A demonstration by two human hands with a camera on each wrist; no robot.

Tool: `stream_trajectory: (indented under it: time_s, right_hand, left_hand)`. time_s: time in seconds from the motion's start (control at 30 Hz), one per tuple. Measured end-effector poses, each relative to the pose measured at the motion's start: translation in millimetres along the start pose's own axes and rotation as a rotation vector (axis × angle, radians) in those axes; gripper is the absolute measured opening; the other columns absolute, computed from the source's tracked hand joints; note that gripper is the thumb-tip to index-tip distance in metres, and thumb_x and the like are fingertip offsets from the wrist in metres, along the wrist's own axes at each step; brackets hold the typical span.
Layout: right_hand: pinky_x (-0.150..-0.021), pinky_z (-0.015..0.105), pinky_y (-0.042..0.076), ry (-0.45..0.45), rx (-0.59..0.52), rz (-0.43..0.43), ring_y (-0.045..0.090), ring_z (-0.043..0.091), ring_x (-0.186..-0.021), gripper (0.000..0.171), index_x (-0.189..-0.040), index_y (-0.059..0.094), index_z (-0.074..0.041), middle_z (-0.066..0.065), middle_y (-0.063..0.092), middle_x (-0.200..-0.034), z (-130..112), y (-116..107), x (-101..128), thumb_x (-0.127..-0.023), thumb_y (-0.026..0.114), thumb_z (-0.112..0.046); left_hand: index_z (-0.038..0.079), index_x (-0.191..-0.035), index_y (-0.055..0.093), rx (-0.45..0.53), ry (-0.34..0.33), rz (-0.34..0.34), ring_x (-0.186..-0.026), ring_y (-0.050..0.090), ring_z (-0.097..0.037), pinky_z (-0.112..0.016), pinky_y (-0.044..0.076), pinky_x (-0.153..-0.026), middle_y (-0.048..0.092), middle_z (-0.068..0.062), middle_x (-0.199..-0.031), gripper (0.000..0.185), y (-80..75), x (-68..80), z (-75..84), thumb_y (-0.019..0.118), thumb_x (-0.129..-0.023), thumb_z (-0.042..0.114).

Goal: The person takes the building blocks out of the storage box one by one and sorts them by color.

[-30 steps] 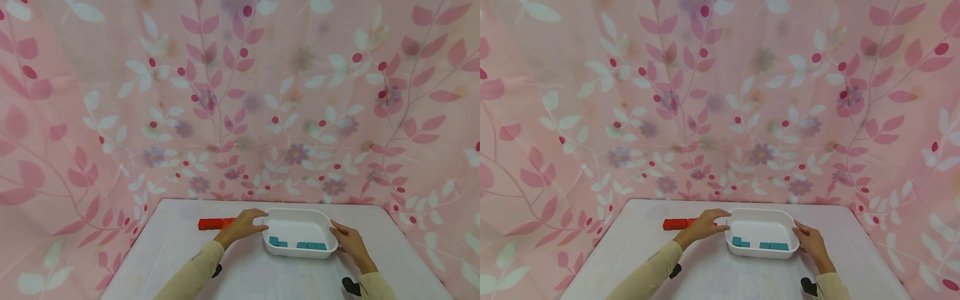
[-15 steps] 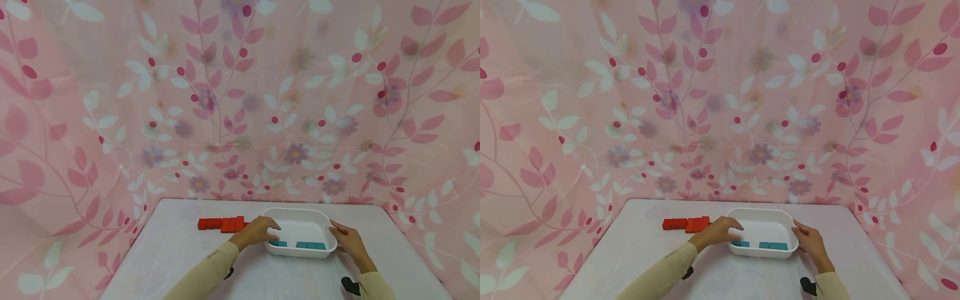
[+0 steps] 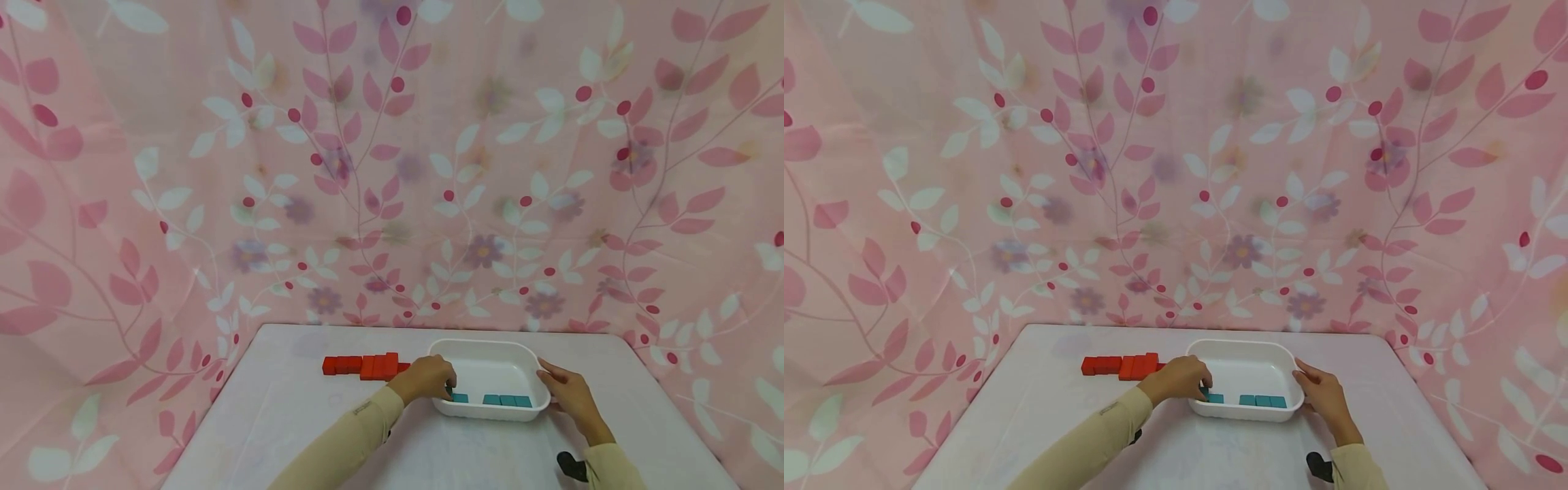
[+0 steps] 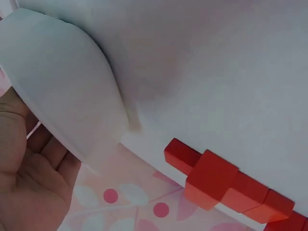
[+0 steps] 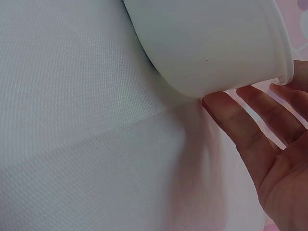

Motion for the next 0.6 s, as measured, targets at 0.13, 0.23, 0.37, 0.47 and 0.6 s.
stream_trajectory:
  time_s: [0.13, 0.23, 0.37, 0.47, 0.6]
  right_hand:
    - [-0.07, 0.036, 0.058, 0.001, -0.009, 0.004, 0.06, 0.024, -0.087, 0.06, -0.147, 0.04, -0.009, 0.03, 0.042, -0.142, 1.9, 0.4, -1.5, -0.097, 0.059, -0.039]
    - [-0.07, 0.036, 0.058, 0.004, -0.016, 0.003, 0.06, 0.023, -0.087, 0.06, -0.146, 0.041, -0.01, 0.029, 0.042, -0.143, 4.1, 1.2, -2.1, -0.097, 0.059, -0.038]
    - [-0.07, 0.035, 0.058, 0.004, -0.013, 0.003, 0.059, 0.023, -0.086, 0.061, -0.146, 0.041, -0.01, 0.029, 0.042, -0.143, 5.3, 1.7, -2.0, -0.097, 0.059, -0.039]
    - [-0.069, 0.036, 0.058, -0.002, -0.004, 0.012, 0.06, 0.023, -0.085, 0.061, -0.146, 0.041, -0.01, 0.029, 0.043, -0.142, 5.2, 1.2, -2.2, -0.097, 0.059, -0.039]
    - [-0.069, 0.036, 0.058, -0.005, 0.003, 0.017, 0.06, 0.023, -0.085, 0.059, -0.147, 0.041, -0.01, 0.03, 0.044, -0.141, 4.8, 0.8, -1.9, -0.097, 0.059, -0.038]
  left_hand:
    - [0.022, -0.105, 0.077, -0.04, -0.039, -0.033, -0.075, 0.052, -0.006, -0.02, 0.051, -0.072, 0.064, 0.011, -0.082, 0.028, 2.0, -3.4, -0.9, 0.083, -0.079, 0.027]
    - [0.022, -0.103, 0.077, -0.04, -0.056, -0.048, -0.074, 0.052, -0.007, -0.019, 0.052, -0.071, 0.062, 0.01, -0.08, 0.026, 5.5, -4.6, -2.0, 0.083, -0.079, 0.026]
    - [0.021, -0.106, 0.077, -0.019, -0.046, -0.047, -0.076, 0.053, -0.007, -0.019, 0.052, -0.072, 0.065, 0.01, -0.083, 0.028, 8.3, -4.9, -2.2, 0.082, -0.08, 0.025]
    - [0.021, -0.112, 0.075, 0.008, -0.031, -0.024, -0.082, 0.055, -0.006, -0.019, 0.052, -0.076, 0.068, 0.01, -0.092, 0.032, 8.1, -4.0, -3.1, 0.082, -0.081, 0.024]
    - [0.019, -0.12, 0.072, 0.062, 0.023, 0.057, -0.088, 0.055, -0.004, -0.015, 0.05, -0.079, 0.065, 0.008, -0.102, 0.038, 7.9, -0.9, -4.6, 0.08, -0.083, 0.024]
Point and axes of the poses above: each hand's wrist, its own x-axis away from the middle knuckle, its own y-axis out of the palm, z = x × y, the point moved 7 cm from there along -x, towards the middle knuckle
